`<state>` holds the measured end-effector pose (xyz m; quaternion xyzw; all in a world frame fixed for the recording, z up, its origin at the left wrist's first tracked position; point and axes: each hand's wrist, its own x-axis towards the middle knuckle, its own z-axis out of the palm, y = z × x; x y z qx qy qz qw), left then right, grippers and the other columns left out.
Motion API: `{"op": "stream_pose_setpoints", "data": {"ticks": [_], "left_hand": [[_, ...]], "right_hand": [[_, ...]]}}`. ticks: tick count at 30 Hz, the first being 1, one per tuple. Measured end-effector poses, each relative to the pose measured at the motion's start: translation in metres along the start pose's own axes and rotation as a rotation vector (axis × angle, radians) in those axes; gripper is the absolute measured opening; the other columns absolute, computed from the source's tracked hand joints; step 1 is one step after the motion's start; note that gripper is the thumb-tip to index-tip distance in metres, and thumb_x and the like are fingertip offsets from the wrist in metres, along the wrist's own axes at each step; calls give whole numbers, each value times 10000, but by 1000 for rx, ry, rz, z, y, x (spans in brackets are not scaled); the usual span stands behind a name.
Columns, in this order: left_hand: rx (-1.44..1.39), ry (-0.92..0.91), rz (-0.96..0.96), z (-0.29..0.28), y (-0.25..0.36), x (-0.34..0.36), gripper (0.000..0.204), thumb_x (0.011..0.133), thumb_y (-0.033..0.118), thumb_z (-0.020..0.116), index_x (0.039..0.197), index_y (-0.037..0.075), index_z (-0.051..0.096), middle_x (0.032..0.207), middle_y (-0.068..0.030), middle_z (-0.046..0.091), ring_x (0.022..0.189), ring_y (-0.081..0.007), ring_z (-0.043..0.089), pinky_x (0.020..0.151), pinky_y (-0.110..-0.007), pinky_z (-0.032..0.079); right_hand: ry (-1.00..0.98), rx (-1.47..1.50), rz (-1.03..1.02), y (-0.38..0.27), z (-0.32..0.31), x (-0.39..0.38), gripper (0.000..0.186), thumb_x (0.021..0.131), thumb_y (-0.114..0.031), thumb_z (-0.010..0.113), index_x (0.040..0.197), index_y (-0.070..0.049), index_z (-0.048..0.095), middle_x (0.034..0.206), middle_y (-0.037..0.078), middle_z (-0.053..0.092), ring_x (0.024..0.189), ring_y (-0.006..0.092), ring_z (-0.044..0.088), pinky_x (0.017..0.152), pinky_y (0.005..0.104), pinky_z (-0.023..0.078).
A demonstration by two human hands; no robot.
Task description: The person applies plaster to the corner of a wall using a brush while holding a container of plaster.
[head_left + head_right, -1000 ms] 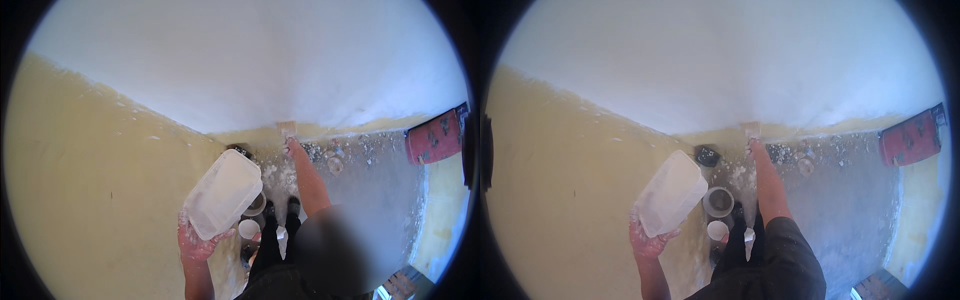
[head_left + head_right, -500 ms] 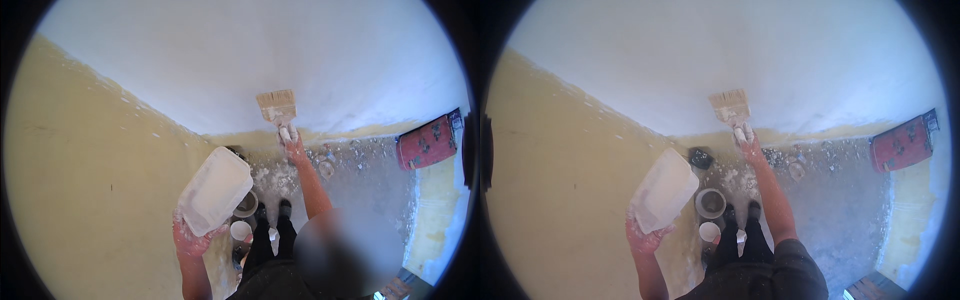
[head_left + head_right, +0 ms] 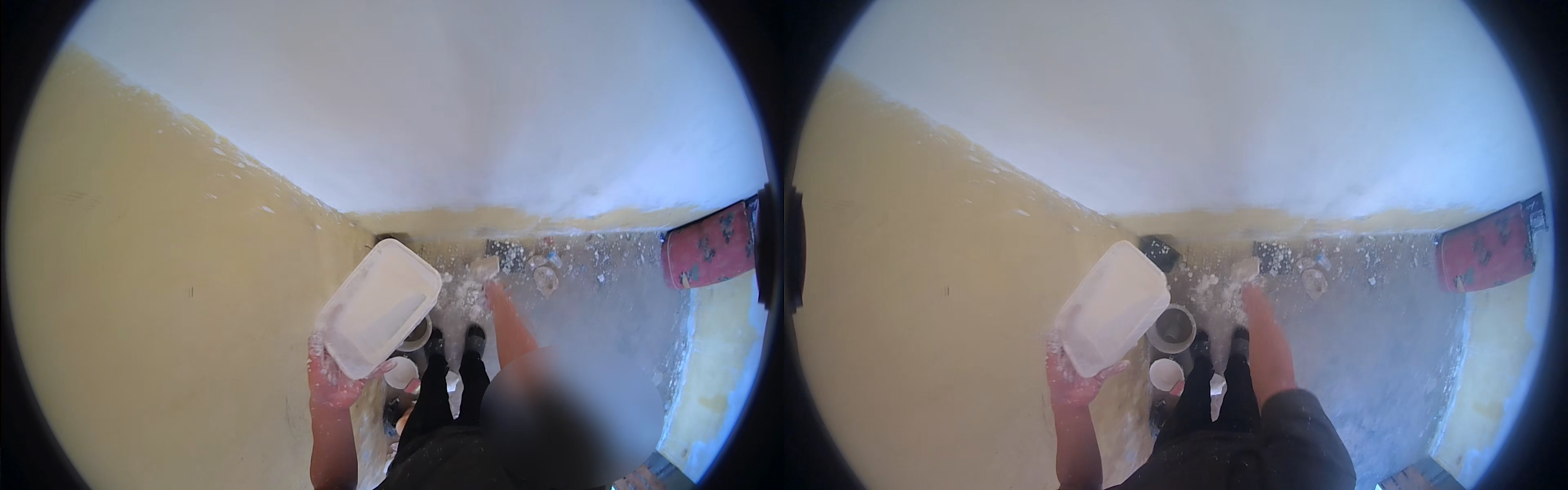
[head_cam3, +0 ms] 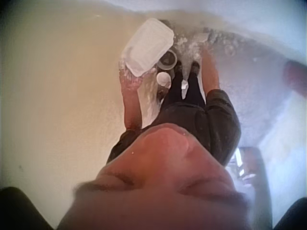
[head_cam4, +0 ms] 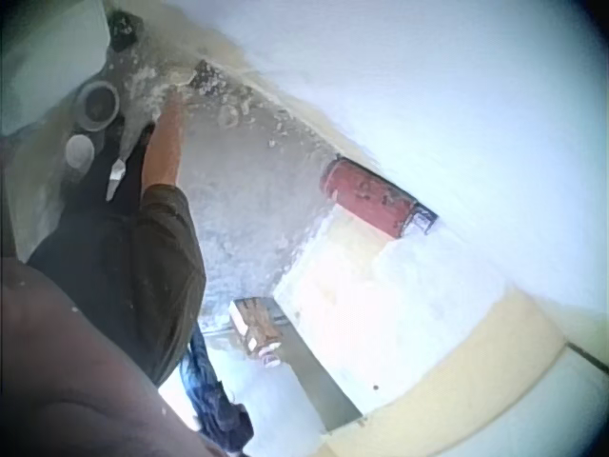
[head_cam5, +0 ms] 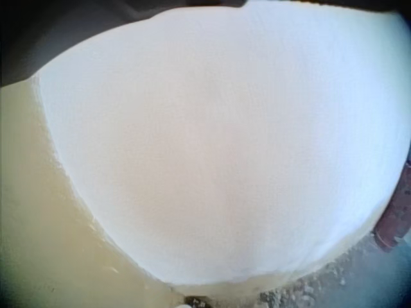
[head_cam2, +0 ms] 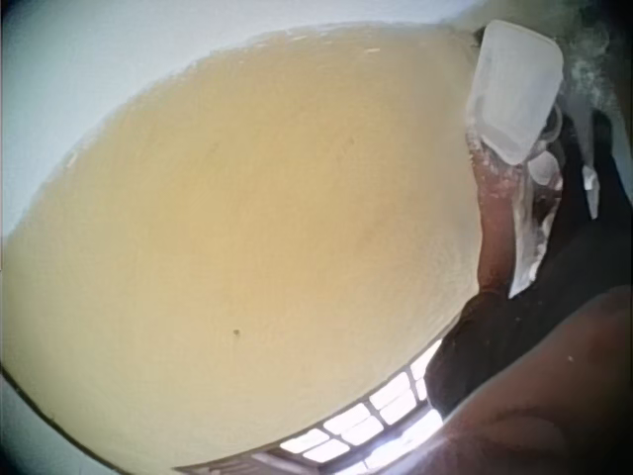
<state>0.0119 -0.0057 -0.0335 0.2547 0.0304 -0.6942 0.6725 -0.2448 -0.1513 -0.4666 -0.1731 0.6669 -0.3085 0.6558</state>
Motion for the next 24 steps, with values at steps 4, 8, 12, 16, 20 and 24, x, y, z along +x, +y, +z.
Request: {"op": "stream_pose_setpoints", "data": {"ticks": [4, 8, 12, 16, 20, 24], "left_hand": [[218, 7, 58, -14, -14, 1, 583, 939, 489, 334, 1406, 140, 302, 1431, -145, 344, 1232, -402, 431, 811, -675, 459], [261, 23, 109, -48, -35, 23, 574, 961, 470, 306, 1404, 105, 309, 1408, -83, 407, 1277, -280, 416, 1018, -476, 390], [134, 21, 91, -71, -62, 33, 556, 969, 444, 299, 1389, 83, 331, 1407, -79, 408, 1276, -262, 418, 1047, -419, 368], [129, 27, 69, -70, -83, 33, 517, 975, 411, 301, 1386, 99, 331, 1400, -83, 415, 1275, -253, 418, 1039, -423, 376], [126, -33, 111, -76, -90, 39, 488, 979, 375, 297, 1383, 103, 327, 1395, -87, 415, 1273, -249, 420, 1035, -420, 380], [126, -106, 84, -71, -86, 39, 480, 984, 369, 295, 1378, 96, 324, 1401, -94, 402, 1279, -256, 410, 1037, -422, 376]], "right_hand": [[-2, 25, -109, -2, -27, -123, 373, 909, -355, 471, 1169, -97, 538, 858, 30, 539, 745, 173, 506, 612, 331, 423], [-19, -126, -477, -47, -72, -225, 383, 923, -282, 486, 1238, -68, 522, 890, 4, 534, 763, 105, 459, 669, 269, 403], [-60, -513, -846, -161, -68, -345, 396, 884, -205, 562, 1247, -48, 539, 787, 16, 591, 724, 106, 542, 646, 248, 422], [96, -1260, -1225, -229, -52, -425, 328, 800, -122, 600, 1124, -68, 603, 901, 112, 641, 814, 240, 625, 714, 354, 485], [82, -1664, -1024, -261, 4, -479, 246, 724, -143, 643, 966, -96, 638, 893, 125, 628, 834, 329, 625, 716, 433, 496], [114, -1878, -1115, -257, 33, -485, 152, 771, -145, 585, 904, -95, 639, 826, 119, 620, 791, 287, 644, 646, 414, 505]]}}
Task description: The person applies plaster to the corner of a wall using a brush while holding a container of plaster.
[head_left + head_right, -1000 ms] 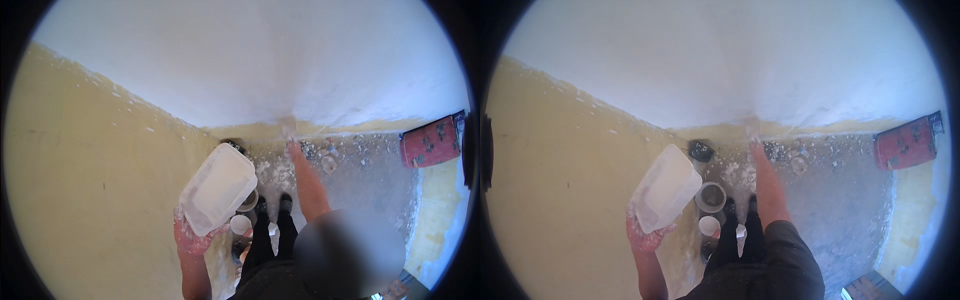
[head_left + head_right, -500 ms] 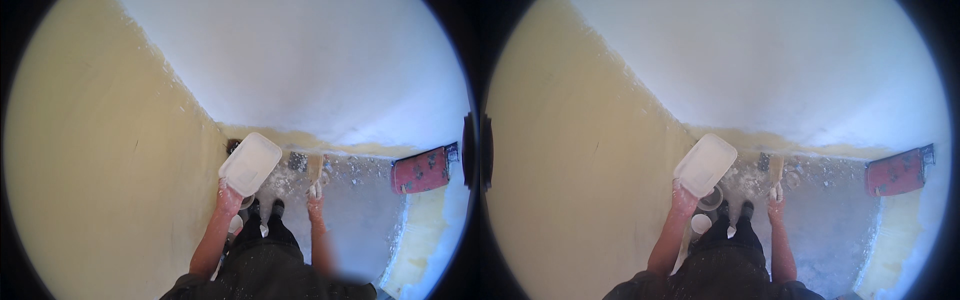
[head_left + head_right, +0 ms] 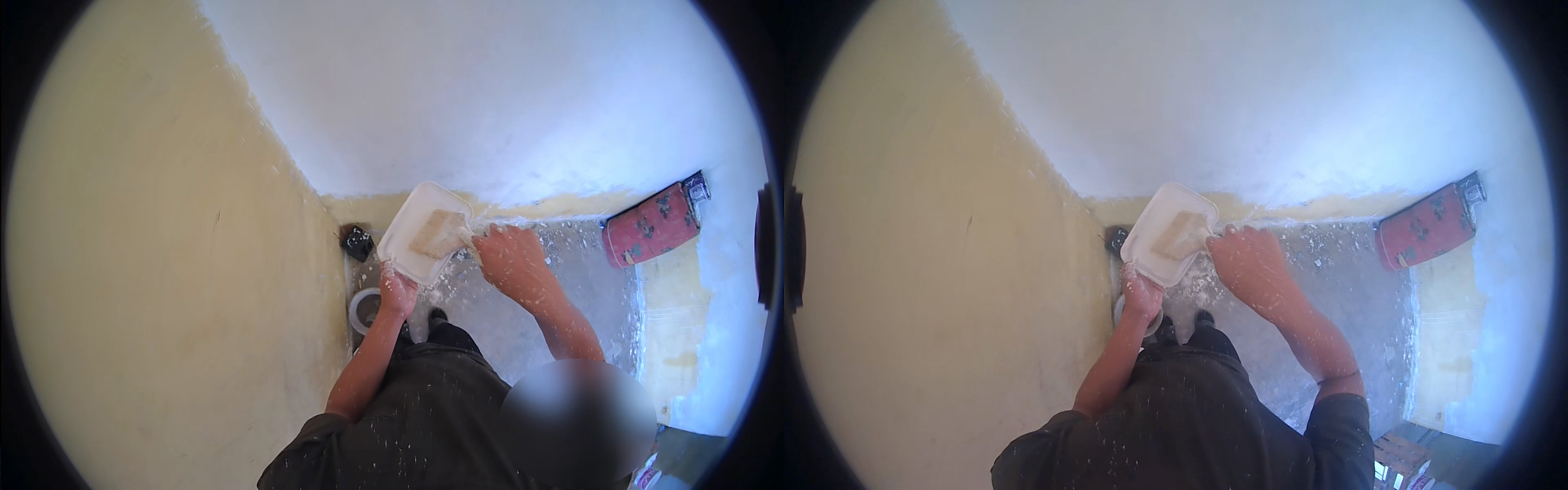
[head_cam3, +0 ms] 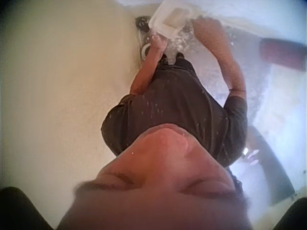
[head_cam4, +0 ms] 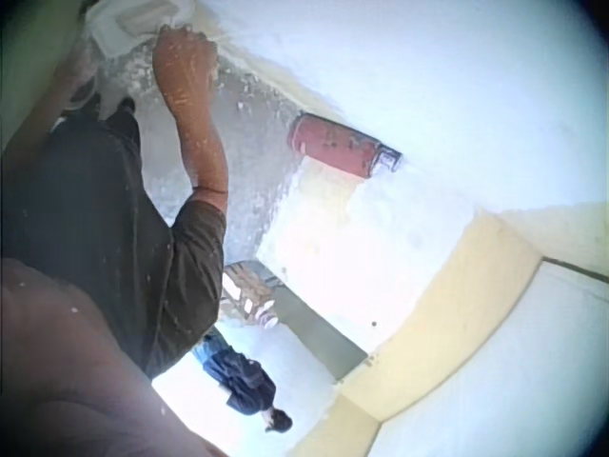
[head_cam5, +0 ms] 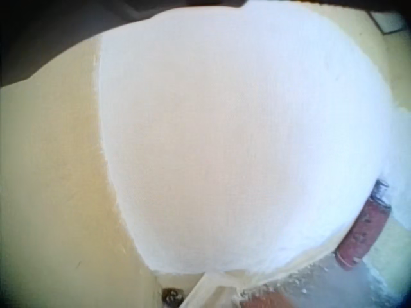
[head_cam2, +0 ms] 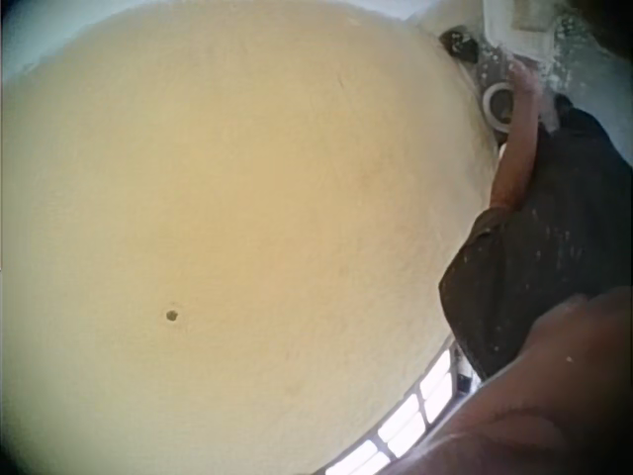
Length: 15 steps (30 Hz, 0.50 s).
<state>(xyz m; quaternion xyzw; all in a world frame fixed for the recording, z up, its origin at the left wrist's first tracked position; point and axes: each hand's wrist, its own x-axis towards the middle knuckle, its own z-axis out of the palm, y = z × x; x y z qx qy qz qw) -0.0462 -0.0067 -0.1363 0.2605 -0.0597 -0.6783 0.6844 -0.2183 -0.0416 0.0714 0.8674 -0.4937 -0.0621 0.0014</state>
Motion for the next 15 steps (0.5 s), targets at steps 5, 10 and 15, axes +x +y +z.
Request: {"op": "stream_pose_setpoints", "data": {"ticks": [5, 10, 15], "left_hand": [[22, 83, -25, 11, 6, -7, 486, 989, 381, 273, 1379, 94, 319, 1399, -101, 401, 1278, -262, 411, 1043, -421, 370], [41, -9, -10, 12, 17, -10, 480, 994, 376, 243, 1377, 94, 312, 1388, -109, 414, 1272, -264, 420, 1038, -425, 376], [84, -39, -79, 36, 27, -26, 502, 997, 396, 196, 1389, 101, 301, 1389, -113, 411, 1265, -271, 426, 1012, -475, 393]], "right_hand": [[63, -88, 6, -28, 19, 15, 122, 800, -120, 533, 840, -74, 638, 789, 118, 625, 719, 265, 656, 567, 385, 507], [21, -57, -50, -44, 4, 9, 144, 776, -99, 537, 868, -89, 647, 800, 130, 628, 730, 283, 652, 597, 408, 502], [-29, -70, -75, -42, -4, -6, 151, 769, -91, 540, 866, -93, 655, 781, 129, 634, 719, 286, 653, 591, 409, 499]]}}
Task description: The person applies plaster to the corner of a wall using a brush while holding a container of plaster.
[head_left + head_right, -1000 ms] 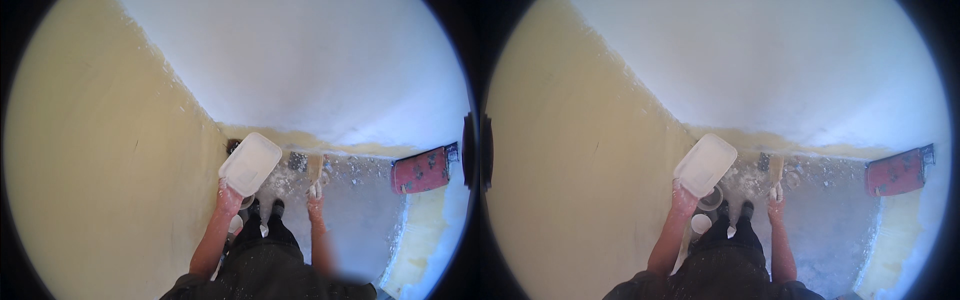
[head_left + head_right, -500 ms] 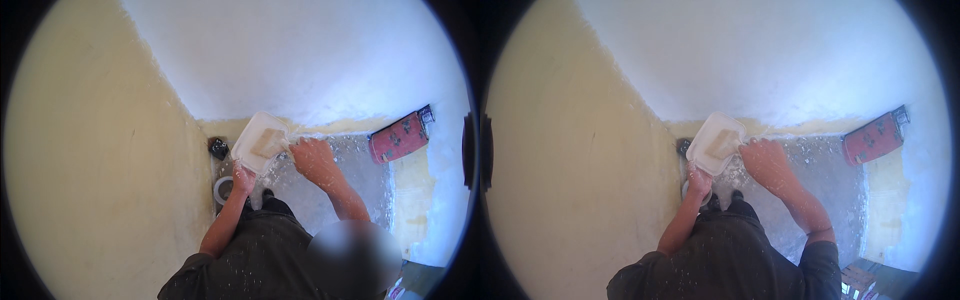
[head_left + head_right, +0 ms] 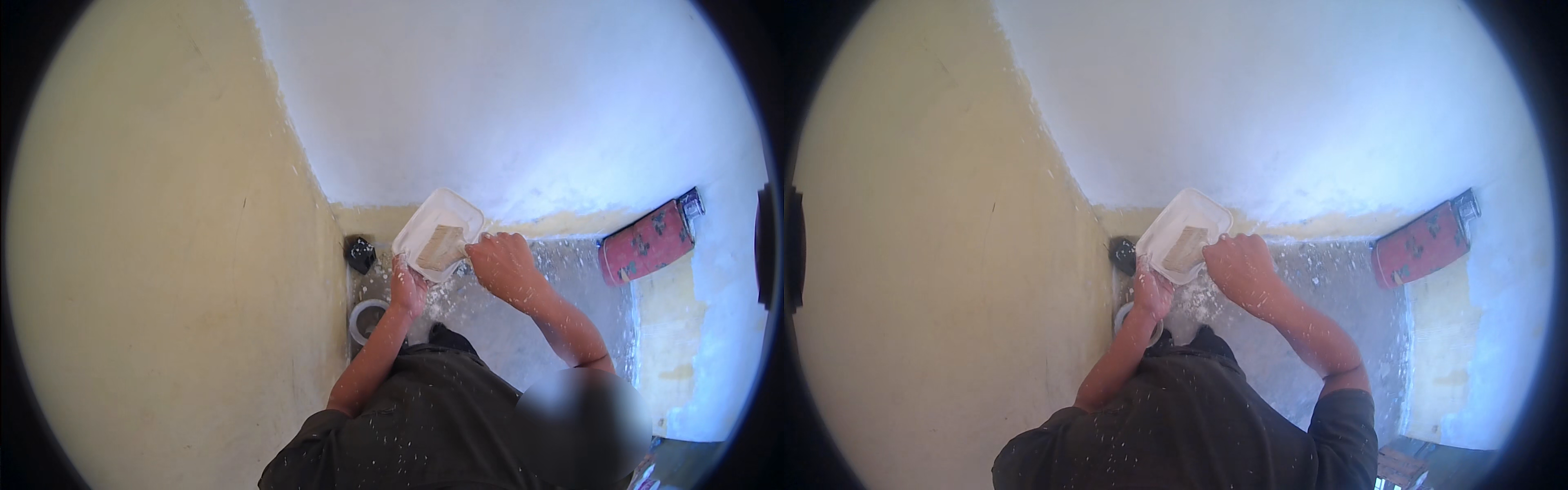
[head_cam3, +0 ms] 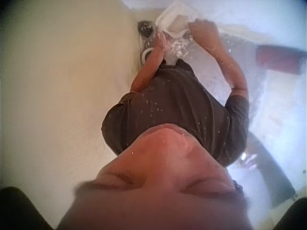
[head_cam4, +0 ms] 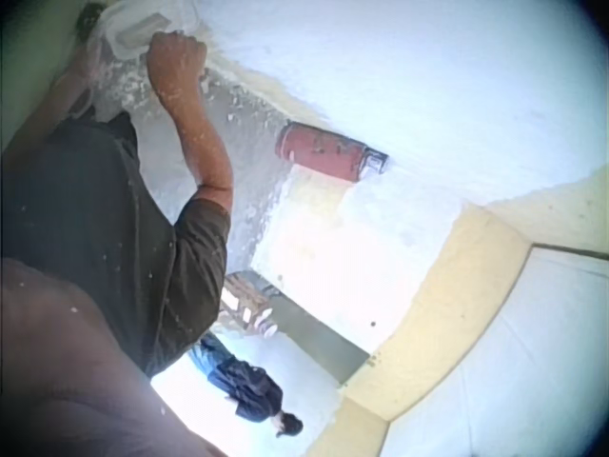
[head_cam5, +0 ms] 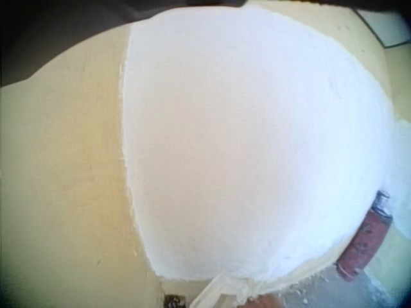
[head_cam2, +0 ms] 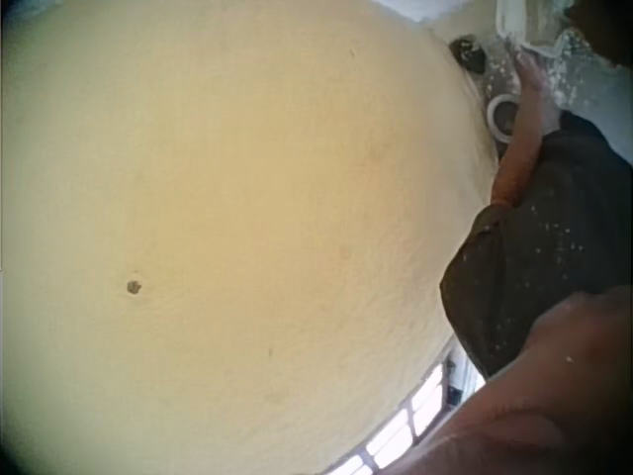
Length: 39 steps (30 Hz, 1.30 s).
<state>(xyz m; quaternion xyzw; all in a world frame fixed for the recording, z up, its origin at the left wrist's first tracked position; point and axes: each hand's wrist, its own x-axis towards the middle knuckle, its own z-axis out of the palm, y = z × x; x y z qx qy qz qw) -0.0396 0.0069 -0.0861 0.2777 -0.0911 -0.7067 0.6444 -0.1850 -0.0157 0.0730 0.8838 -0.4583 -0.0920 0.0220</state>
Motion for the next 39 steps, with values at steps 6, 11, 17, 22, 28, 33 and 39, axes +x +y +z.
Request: {"op": "stream_pose_setpoints", "data": {"ticks": [6, 11, 17, 22, 28, 33, 39], "left_hand": [[43, -26, -44, 4, 4, -5, 600, 953, 516, 242, 1392, 116, 324, 1389, -91, 417, 1235, -288, 453, 952, -518, 418], [113, -23, -45, 44, 31, -16, 633, 901, 562, 316, 1377, 147, 355, 1358, -72, 449, 1194, -285, 485, 903, -543, 421], [135, -60, -34, 81, 80, 9, 610, 901, 547, 336, 1364, 151, 370, 1332, -76, 467, 1185, -290, 489, 910, -540, 422], [125, -117, -12, 141, 112, 29, 597, 927, 537, 321, 1377, 145, 331, 1366, -84, 427, 1211, -314, 463, 941, -574, 407], [144, -422, 44, 233, 177, 54, 553, 953, 468, 284, 1377, 118, 333, 1378, -109, 411, 1239, -330, 432, 970, -575, 392], [162, -537, 105, 307, 210, 67, 528, 970, 420, 236, 1373, 93, 330, 1383, -129, 394, 1252, -340, 414, 992, -567, 379], [185, -641, 152, 315, 223, 68, 544, 970, 448, 215, 1385, 107, 299, 1406, -123, 350, 1266, -345, 394, 1004, -556, 370]], "right_hand": [[17, 13, 19, 6, -13, -12, 192, 784, -133, 564, 948, -100, 658, 797, 126, 640, 715, 291, 649, 603, 421, 498], [265, 269, 51, 52, -3, -18, 279, 787, -224, 613, 1030, -87, 598, 876, 142, 638, 810, 296, 644, 658, 429, 504], [374, 255, 249, 57, -23, -2, 371, 815, -250, 611, 1165, -140, 554, 853, 122, 585, 785, 305, 609, 668, 427, 491], [544, 199, 295, 56, -78, 18, 441, 805, -238, 611, 1231, -157, 525, 851, 120, 553, 779, 305, 591, 648, 424, 487], [872, 72, 318, 99, -172, 82, 483, 791, -202, 590, 1261, -149, 491, 906, 127, 552, 831, 314, 579, 699, 430, 494], [1184, -64, 322, 166, -317, 124, 342, 803, -166, 545, 1137, -99, 575, 922, 166, 630, 871, 347, 602, 745, 448, 506], [1332, -135, 428, 179, -448, 157, 194, 829, -125, 502, 882, -20, 655, 899, 225, 657, 857, 360, 653, 745, 441, 532]]}}
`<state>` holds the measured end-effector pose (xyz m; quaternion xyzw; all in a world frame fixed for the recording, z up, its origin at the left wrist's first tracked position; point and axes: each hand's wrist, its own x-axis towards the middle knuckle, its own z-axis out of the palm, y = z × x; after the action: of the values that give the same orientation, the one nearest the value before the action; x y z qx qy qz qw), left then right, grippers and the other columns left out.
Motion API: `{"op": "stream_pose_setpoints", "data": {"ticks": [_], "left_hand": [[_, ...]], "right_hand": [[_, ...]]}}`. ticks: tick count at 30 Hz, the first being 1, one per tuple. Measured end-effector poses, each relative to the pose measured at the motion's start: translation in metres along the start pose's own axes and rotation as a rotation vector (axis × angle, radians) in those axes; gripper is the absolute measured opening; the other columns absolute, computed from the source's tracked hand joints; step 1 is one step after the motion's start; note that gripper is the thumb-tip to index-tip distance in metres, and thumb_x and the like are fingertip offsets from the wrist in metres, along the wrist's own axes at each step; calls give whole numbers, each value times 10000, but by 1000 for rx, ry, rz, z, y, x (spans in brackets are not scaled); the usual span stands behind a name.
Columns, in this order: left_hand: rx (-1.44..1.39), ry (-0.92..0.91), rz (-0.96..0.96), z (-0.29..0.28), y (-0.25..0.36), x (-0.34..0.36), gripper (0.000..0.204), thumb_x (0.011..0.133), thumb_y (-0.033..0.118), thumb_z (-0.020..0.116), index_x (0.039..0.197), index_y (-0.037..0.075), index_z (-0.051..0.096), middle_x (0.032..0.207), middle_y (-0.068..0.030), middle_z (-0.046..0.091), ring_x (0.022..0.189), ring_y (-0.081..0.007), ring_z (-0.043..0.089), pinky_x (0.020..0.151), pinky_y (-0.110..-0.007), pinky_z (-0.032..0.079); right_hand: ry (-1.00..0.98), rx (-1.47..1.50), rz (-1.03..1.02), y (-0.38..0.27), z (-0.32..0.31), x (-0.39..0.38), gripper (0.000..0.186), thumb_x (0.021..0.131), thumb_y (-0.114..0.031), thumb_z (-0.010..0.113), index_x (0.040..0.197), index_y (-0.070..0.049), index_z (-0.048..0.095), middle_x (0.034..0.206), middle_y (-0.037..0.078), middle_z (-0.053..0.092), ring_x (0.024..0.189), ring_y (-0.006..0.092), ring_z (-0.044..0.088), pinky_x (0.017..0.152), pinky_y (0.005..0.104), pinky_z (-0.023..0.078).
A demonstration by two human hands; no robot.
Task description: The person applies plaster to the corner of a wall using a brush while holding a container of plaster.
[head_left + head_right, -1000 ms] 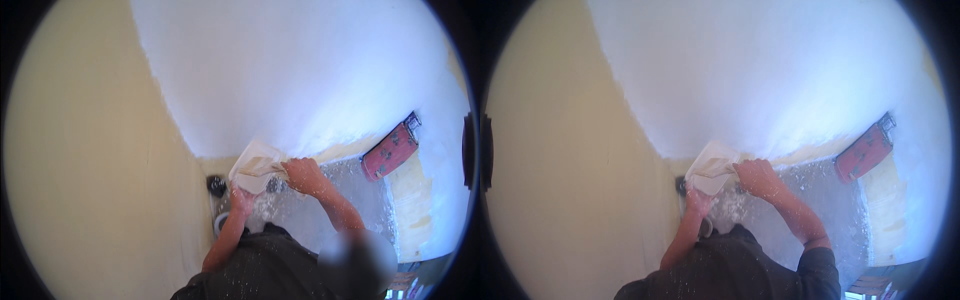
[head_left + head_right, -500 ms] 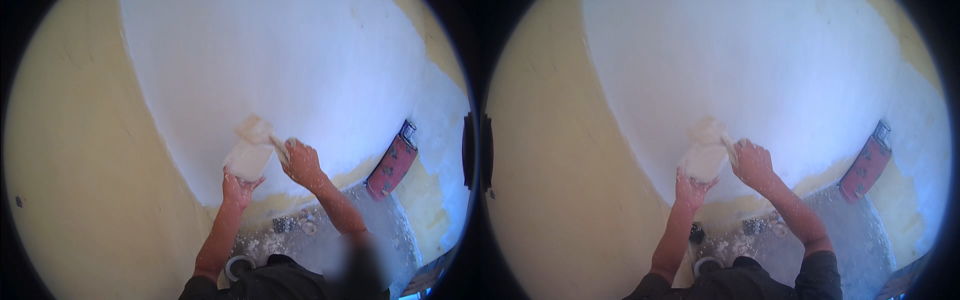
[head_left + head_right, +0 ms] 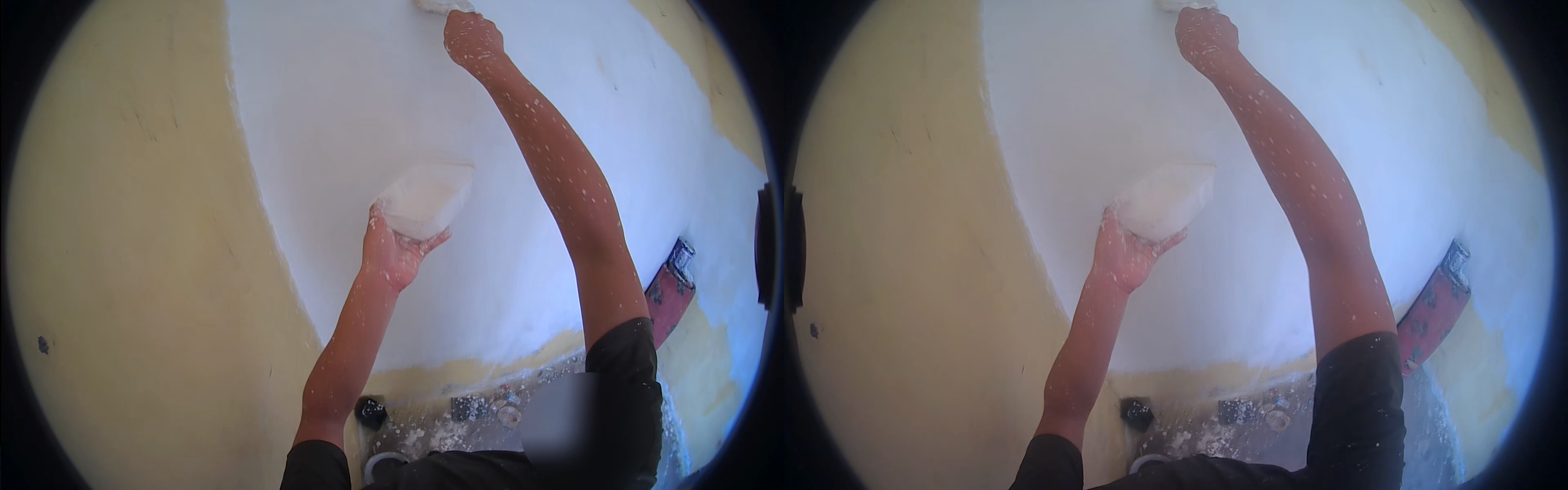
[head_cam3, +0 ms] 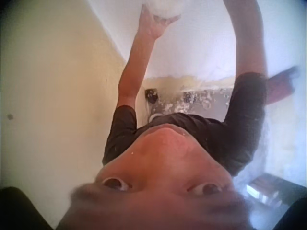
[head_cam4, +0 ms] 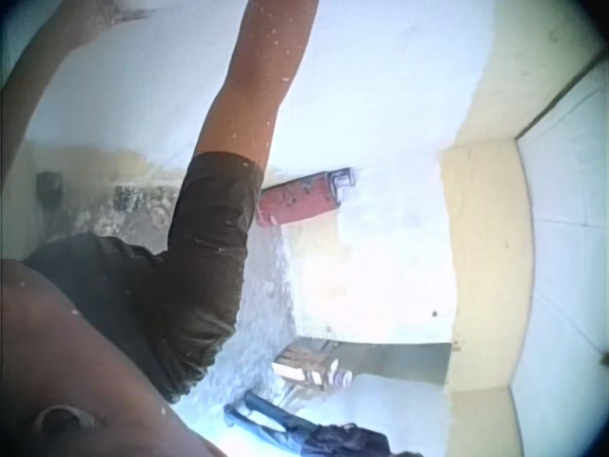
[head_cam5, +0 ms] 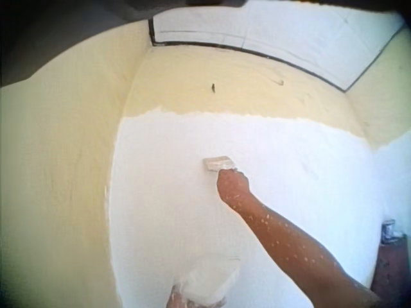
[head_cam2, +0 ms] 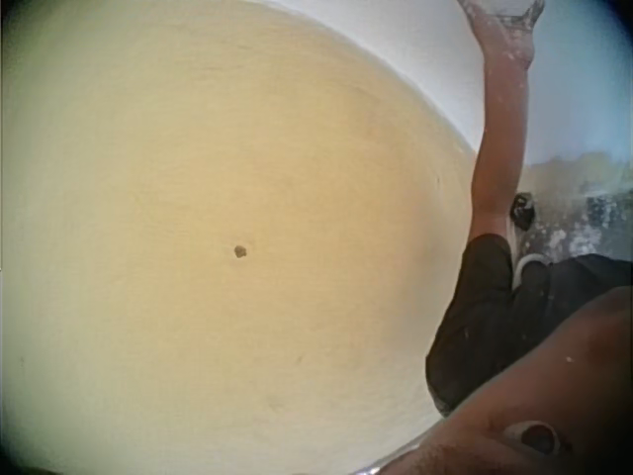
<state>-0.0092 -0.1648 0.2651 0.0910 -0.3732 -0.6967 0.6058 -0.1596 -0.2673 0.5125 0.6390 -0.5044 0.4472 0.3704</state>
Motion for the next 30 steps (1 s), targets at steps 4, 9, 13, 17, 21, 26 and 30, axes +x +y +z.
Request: {"op": "stream_pose_setpoints", "data": {"ticks": [4, 9, 13, 17, 21, 26, 30], "left_hand": [[-13, 23, -42, 6, -3, 4, 543, 969, 444, 230, 1390, 107, 294, 1410, -120, 347, 1268, -341, 394, 1010, -555, 364], [-60, 40, -87, -1, -1, 11, 534, 970, 431, 248, 1384, 99, 306, 1403, -126, 360, 1266, -343, 398, 1006, -560, 370], [-74, 87, -135, -1, 0, 17, 528, 977, 427, 237, 1375, 89, 320, 1392, -146, 379, 1257, -364, 409, 994, -566, 385], [-78, 91, -171, -3, 1, 14, 548, 976, 462, 226, 1382, 102, 307, 1394, -144, 378, 1246, -379, 417, 989, -565, 393], [-123, 76, -193, -4, -6, 13, 555, 973, 469, 231, 1381, 102, 310, 1397, -144, 375, 1242, -391, 419, 988, -573, 389], [-159, 113, -208, -11, -6, 10, 574, 952, 486, 289, 1377, 100, 317, 1357, -132, 415, 1203, -356, 470, 970, -552, 416], [-197, 65, -176, -13, -7, 10, 554, 953, 459, 311, 1373, 98, 329, 1377, -148, 401, 1224, -392, 438, 971, -586, 394]], "right_hand": [[-45, -27, -30, 12, 31, 9, 225, 850, -142, 479, 862, -16, 664, 889, 219, 662, 845, 342, 665, 716, 444, 544], [-181, -32, -118, 24, 48, -42, 168, 835, -107, 500, 832, -9, 636, 833, 203, 659, 815, 357, 661, 696, 442, 544], [-349, -33, -62, 30, 31, -61, 164, 809, -103, 530, 905, 1, 614, 855, 226, 649, 847, 371, 646, 748, 438, 528], [-477, -97, -240, 46, 20, -29, 229, 788, -112, 545, 978, 8, 590, 884, 228, 645, 875, 367, 634, 789, 425, 514], [-823, -387, -570, 46, 19, 66, 178, 786, -136, 611, 858, 18, 561, 812, 174, 646, 797, 316, 640, 686, 391, 521], [-663, -548, -496, 23, 12, 134, 155, 787, -127, 596, 852, 9, 561, 800, 166, 642, 779, 306, 638, 673, 390, 522], [-340, -573, -346, 8, -19, 170, 138, 787, -120, 584, 846, 2, 562, 789, 160, 639, 764, 299, 637, 663, 390, 522]]}}
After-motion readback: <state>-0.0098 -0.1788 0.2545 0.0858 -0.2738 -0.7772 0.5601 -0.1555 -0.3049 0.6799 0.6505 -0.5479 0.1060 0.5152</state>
